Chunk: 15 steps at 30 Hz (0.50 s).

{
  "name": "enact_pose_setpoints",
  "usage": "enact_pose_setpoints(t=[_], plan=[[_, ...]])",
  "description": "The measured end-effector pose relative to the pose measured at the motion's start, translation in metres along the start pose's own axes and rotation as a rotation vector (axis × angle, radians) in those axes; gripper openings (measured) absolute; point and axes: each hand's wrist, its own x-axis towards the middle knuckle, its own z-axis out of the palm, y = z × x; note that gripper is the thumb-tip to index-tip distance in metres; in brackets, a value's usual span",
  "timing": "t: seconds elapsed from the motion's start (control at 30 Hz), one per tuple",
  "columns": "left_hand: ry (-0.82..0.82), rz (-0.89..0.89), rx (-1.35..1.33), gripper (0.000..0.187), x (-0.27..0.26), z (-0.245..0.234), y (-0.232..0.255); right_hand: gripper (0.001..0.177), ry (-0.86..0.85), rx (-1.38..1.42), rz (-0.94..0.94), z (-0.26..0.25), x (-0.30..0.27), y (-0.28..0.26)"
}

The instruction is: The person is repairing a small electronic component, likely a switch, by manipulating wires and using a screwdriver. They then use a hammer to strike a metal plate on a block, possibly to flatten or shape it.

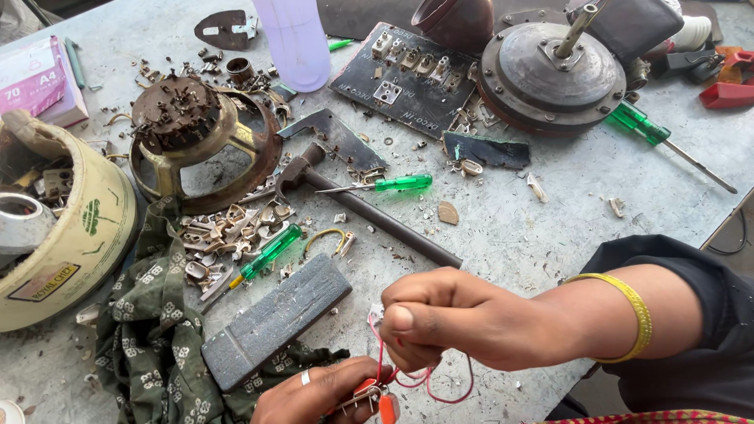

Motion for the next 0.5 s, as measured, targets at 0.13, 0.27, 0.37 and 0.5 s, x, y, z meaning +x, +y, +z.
enact_pose_setpoints(t=[0.13, 0.27, 0.37, 0.5], plan=[[0.092, -0.018, -0.063, 0.039, -0.005, 0.004, 0.013, 0.038, 0.015, 0.097, -0.035, 0.009, -0.004, -0.011], [0.263, 0.118, 0.043, 0.032, -0.008, 0.017, 0.025, 0.038, -0.002, 0.155, -0.043, 0.016, -0.011, -0.017], [0.259, 0.169, 0.067, 0.034, -0.009, 0.016, 0.025, 0.039, -0.017, 0.177, -0.040, 0.016, -0.015, -0.018], [0.066, 0.057, -0.060, 0.032, -0.011, 0.002, 0.014, 0.037, -0.086, 0.057, -0.042, 0.010, -0.010, -0.019]])
